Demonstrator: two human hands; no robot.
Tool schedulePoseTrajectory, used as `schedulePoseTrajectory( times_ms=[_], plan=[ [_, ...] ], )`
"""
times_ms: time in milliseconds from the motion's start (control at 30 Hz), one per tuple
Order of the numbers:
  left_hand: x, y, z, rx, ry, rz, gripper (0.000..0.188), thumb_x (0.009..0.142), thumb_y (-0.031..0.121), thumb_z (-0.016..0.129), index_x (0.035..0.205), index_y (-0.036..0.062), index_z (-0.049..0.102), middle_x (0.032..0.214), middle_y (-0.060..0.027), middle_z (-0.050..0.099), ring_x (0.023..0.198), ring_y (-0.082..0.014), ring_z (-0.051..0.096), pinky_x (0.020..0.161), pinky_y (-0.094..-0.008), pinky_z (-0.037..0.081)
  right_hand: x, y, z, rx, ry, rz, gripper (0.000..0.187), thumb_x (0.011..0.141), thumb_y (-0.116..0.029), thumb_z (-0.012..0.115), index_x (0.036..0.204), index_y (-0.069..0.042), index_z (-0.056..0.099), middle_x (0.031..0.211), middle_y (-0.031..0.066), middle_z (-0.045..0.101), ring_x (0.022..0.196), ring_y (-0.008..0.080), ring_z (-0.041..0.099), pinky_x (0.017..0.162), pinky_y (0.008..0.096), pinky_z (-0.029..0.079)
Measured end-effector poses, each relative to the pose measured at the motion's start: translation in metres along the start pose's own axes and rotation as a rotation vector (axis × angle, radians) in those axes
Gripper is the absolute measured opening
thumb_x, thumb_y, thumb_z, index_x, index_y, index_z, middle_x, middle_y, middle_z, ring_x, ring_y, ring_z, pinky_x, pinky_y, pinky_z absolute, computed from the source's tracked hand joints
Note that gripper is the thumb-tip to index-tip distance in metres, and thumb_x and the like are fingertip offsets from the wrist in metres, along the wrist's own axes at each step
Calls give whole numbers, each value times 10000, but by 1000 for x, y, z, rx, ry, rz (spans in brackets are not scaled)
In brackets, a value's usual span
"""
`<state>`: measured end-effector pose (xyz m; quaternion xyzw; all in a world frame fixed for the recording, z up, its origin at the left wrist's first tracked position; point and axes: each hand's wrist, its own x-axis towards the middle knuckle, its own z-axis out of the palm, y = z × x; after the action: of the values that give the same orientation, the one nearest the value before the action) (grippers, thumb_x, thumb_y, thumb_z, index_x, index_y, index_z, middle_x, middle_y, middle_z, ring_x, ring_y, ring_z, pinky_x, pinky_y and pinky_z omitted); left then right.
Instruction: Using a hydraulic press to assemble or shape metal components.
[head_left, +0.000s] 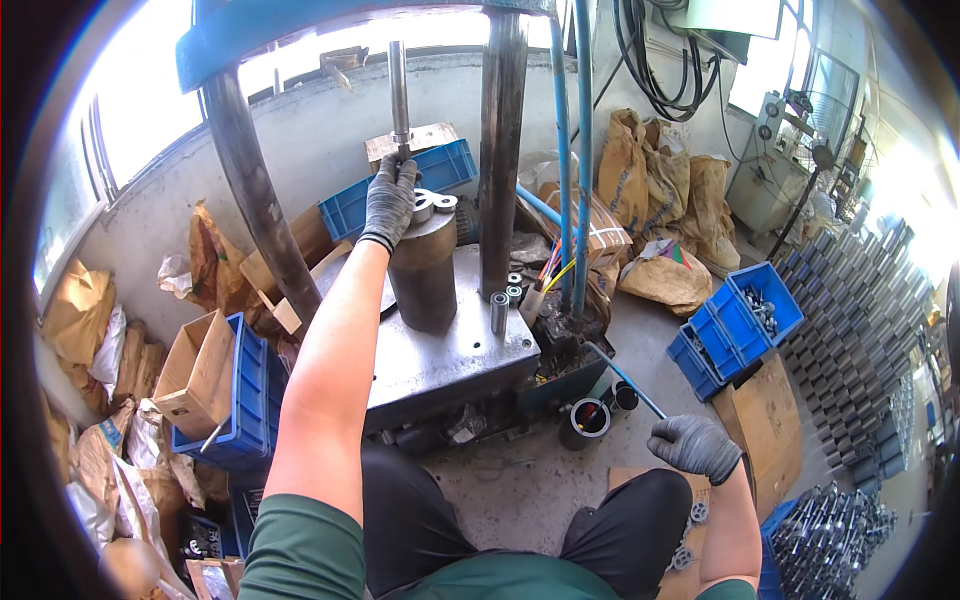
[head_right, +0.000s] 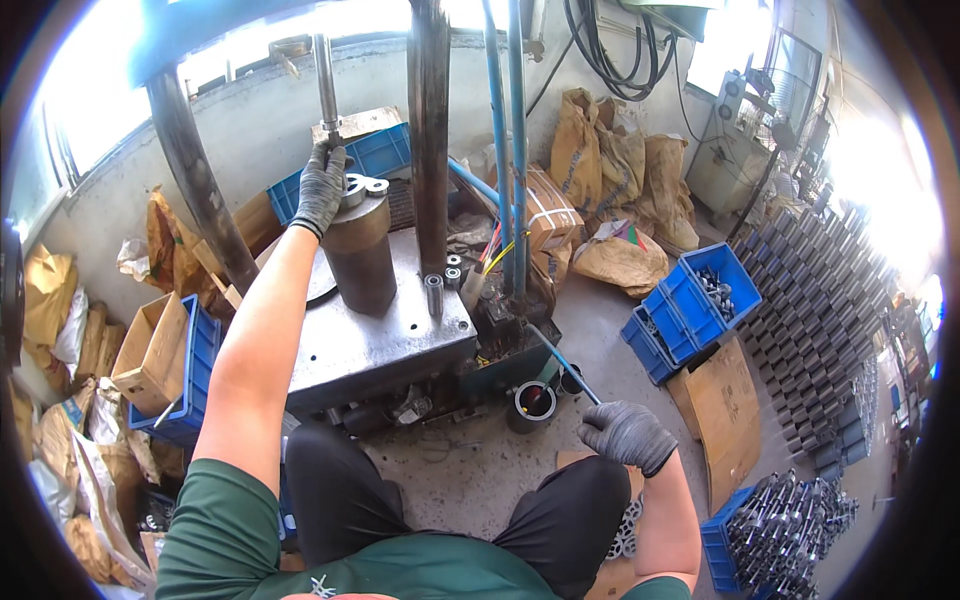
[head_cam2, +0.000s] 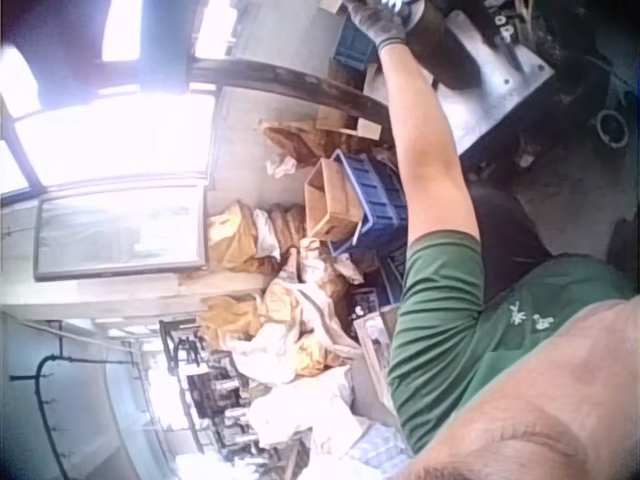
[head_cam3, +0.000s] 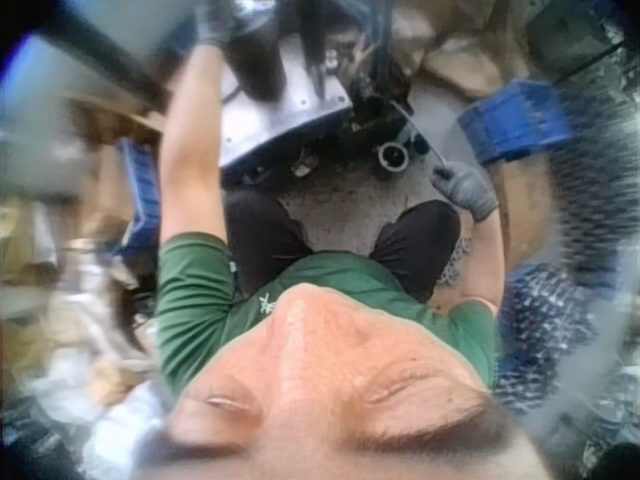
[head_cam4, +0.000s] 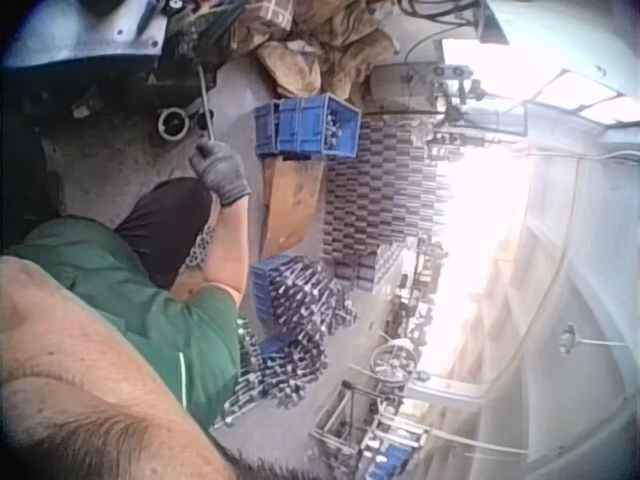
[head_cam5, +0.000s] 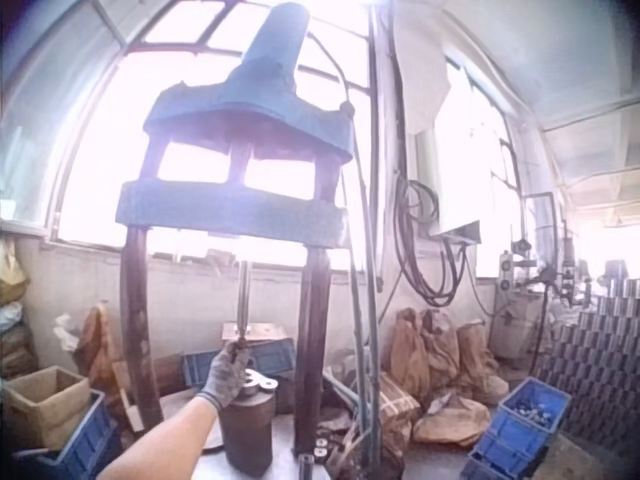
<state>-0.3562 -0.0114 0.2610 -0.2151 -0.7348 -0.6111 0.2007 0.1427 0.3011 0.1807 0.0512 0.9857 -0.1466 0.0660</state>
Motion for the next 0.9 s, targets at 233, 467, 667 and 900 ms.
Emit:
schedulePoseTrajectory(
  times_ms=[233, 467, 667, 900],
  plan=[
    [4, -3, -1, -30, -3, -18, 253, 1078, 272, 560, 1153, 42, 632, 809, -69, 694, 741, -148, 656, 696, -325, 533, 2, 0, 1, -1, 57, 2, 295, 922, -366, 657, 922, -82, 737, 836, 194, 699, 816, 404, 686, 758, 491, 557],
    [2, -2, 3, -113, -16, -35, 239, 1077, 262, 562, 1157, 46, 626, 797, -48, 672, 699, -129, 624, 659, -313, 522, 0, 0, 2, 31, 82, 25, 325, 933, -387, 657, 922, -74, 743, 822, 207, 695, 808, 410, 688, 760, 485, 558],
    [5, -6, 1, -101, -15, -22, 218, 1074, 248, 571, 1150, 52, 630, 783, -36, 658, 679, -117, 595, 644, -303, 505, 0, -2, 2, 49, 94, 41, 304, 918, -365, 697, 905, -63, 735, 810, 207, 685, 794, 404, 682, 738, 473, 550],
    [3, -4, 3, -110, -8, -23, 219, 1073, 248, 579, 1135, 45, 633, 772, -27, 648, 678, -110, 588, 636, -292, 500, 0, -4, 1, 83, 117, 48, 271, 909, -318, 726, 882, -49, 725, 794, 206, 669, 779, 397, 674, 716, 467, 538]
  ],
)
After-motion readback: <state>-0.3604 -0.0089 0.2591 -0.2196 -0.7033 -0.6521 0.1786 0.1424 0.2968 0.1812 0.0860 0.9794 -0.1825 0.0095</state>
